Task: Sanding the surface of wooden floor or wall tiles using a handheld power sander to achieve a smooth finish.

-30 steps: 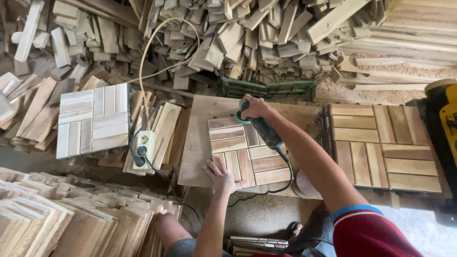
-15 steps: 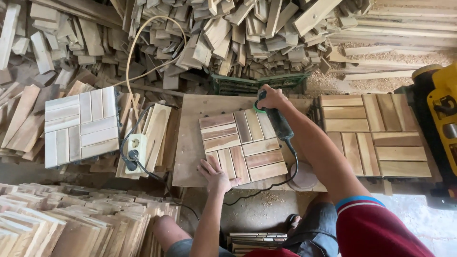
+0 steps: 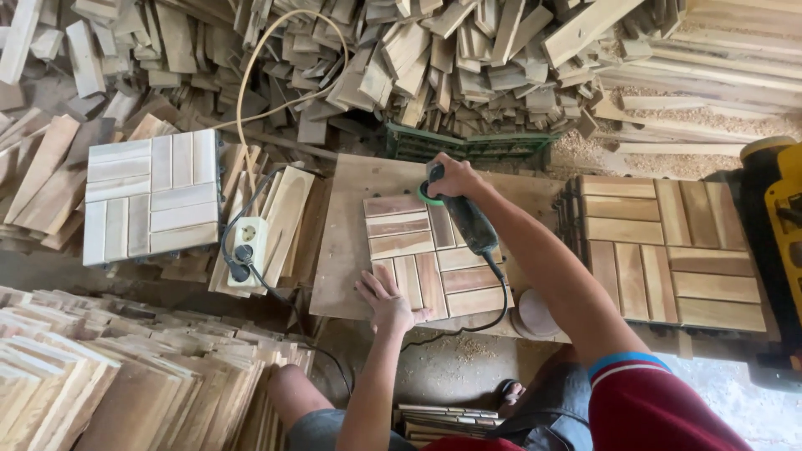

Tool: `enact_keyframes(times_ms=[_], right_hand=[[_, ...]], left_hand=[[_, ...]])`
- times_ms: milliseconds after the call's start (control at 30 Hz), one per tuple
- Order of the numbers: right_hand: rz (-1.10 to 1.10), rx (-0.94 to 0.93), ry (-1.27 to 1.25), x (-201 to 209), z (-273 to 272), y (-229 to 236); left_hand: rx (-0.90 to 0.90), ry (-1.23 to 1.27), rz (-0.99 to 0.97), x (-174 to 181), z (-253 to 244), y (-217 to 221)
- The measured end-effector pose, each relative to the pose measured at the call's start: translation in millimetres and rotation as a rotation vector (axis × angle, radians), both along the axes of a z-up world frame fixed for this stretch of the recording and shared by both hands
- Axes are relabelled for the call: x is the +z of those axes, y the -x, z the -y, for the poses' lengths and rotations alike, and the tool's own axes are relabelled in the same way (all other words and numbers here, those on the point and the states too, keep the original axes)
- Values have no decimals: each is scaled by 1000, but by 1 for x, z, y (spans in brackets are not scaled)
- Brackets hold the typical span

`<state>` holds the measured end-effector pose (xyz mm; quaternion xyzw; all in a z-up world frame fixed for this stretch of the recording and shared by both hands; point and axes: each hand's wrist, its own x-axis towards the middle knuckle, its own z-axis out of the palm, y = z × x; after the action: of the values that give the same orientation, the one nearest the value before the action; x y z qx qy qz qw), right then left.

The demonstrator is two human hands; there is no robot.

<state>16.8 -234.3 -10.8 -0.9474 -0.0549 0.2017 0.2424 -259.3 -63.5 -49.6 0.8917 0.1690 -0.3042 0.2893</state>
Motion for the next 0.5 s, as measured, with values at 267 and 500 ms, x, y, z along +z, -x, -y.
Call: enact_keyframes(times_ms=[267, 500], right_hand=[[11, 85, -2, -7, -75, 8], [8, 153, -5, -6, -110, 21]], left_hand=[[10, 42, 13, 13, -3, 2], [20, 41, 28, 10, -2, 3]])
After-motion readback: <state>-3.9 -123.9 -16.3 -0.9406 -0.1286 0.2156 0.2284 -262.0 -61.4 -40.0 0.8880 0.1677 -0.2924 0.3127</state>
